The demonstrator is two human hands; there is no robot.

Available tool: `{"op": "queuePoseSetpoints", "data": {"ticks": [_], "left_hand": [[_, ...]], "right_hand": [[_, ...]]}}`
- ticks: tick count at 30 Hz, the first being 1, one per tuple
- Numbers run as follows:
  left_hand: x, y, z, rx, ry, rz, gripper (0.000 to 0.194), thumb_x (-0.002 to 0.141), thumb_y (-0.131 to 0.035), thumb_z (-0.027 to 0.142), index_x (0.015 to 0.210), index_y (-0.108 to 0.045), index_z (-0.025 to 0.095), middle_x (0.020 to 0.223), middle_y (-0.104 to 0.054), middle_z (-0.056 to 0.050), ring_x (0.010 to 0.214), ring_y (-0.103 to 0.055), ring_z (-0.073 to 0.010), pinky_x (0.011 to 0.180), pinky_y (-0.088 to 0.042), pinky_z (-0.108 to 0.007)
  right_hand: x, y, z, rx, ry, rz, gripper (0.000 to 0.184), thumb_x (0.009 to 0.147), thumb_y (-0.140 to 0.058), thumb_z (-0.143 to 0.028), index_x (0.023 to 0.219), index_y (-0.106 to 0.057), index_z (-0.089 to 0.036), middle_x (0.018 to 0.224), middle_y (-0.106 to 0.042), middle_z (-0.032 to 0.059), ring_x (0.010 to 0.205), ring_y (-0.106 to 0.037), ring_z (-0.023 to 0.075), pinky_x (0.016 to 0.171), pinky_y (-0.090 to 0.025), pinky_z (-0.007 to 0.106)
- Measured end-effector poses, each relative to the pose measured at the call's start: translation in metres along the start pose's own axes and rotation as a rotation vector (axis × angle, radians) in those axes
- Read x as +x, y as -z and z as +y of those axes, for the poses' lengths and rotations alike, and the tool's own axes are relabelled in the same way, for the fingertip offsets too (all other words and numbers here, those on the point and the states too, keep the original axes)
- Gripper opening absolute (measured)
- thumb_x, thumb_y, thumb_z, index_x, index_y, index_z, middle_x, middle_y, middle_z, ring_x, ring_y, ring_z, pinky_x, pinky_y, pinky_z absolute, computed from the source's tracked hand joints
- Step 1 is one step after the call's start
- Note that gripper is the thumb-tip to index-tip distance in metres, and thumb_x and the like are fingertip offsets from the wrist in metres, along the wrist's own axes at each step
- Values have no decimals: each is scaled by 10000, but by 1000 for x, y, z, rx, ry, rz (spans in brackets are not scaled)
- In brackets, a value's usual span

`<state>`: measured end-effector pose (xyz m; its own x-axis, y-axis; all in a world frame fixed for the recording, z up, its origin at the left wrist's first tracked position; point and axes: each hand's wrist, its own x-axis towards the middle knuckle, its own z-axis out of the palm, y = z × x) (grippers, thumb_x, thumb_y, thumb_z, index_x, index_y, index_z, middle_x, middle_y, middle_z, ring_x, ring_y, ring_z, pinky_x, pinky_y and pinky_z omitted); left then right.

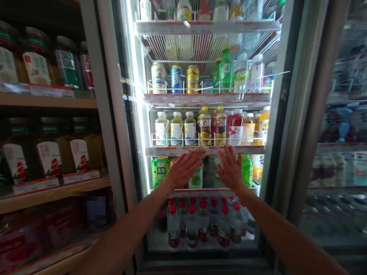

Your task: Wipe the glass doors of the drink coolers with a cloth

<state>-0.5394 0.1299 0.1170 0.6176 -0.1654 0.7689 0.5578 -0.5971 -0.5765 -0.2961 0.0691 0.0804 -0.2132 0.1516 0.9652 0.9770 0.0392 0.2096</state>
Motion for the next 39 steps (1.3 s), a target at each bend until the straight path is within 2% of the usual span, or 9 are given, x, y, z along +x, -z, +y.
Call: {"op": "queuePoseSetpoints", "data": {"ticks": [4, 6, 12, 18, 24, 29, 31, 36, 39], "left_hand": [[5, 12, -36, 101, 578, 290, 535, 908, -336, 219, 1428, -227, 155, 1524, -156, -101, 1414, -67, -241, 1149, -164, -478], [11, 8, -36, 116, 672, 330, 568, 903, -349, 233, 1439, -189, 136, 1529, -114, -115, 1415, -23, -257, 1150, -136, -506], [28, -3, -6, -24, -46, -57, 525, 886, -369, 189, 1401, -297, 256, 1475, -314, -13, 1395, -158, -139, 1149, -211, -345], [31, 18, -58, 85, 618, 355, 517, 920, -284, 252, 1414, -248, 101, 1537, -113, -60, 1410, -8, -259, 1165, -113, -487], [33, 3, -19, -80, -254, -152, 458, 902, -348, 195, 1348, -376, 294, 1461, -344, 40, 1397, -140, -106, 1162, -158, -330], [23, 16, -49, 105, 440, 207, 545, 885, -364, 210, 1415, -261, 135, 1515, -189, -104, 1415, -24, -206, 1159, -133, -443], [5, 17, -40, 84, 345, 79, 550, 880, -350, 199, 1419, -257, 148, 1506, -221, -99, 1414, -60, -204, 1146, -188, -433], [-42, 14, -12, -216, -424, -464, 474, 879, -379, 216, 1334, -396, 349, 1404, -431, 55, 1334, -319, -73, 1130, -224, -254], [-33, 24, -49, -22, -144, -272, 446, 885, -377, 210, 1317, -431, 310, 1416, -419, 11, 1374, -246, -133, 1142, -201, -351]], "right_hand": [[0, 0, 0, -8, 3, -24, 672, 863, -402, -259, 1464, -106, -207, 1508, -223, 106, 1409, -144, 234, 1133, -89, 505], [0, 0, -1, -26, -4, -4, 665, 867, -389, -253, 1463, -103, -188, 1499, -243, 118, 1411, -133, 234, 1132, -86, 508], [1, 1, 1, -44, 33, 15, 622, 881, -382, -264, 1452, -151, -176, 1459, -322, 137, 1410, -144, 229, 1129, -108, 494], [-1, -1, 1, -32, 10, 16, 660, 873, -388, -263, 1463, -103, -186, 1476, -295, 124, 1415, -118, 223, 1132, -94, 500], [0, 1, 2, -29, 26, 3, 669, 871, -395, -260, 1466, -96, -195, 1485, -279, 119, 1407, -158, 228, 1131, -102, 495], [-1, 1, 1, -41, 9, -2, 671, 863, -398, -252, 1465, -107, -195, 1487, -273, 122, 1405, -165, 236, 1127, -116, 494], [-1, 0, 1, -33, 14, 15, 673, 858, -402, -247, 1464, -114, -191, 1494, -257, 120, 1409, -147, 229, 1130, -103, 493], [-1, 1, 1, -26, 36, 34, 630, 860, -404, -241, 1448, -186, -177, 1485, -277, 124, 1411, -141, 212, 1137, -89, 482], [-1, 1, 1, -44, 30, 25, 614, 866, -394, -247, 1443, -199, -167, 1478, -290, 132, 1411, -141, 214, 1136, -100, 481]]}}
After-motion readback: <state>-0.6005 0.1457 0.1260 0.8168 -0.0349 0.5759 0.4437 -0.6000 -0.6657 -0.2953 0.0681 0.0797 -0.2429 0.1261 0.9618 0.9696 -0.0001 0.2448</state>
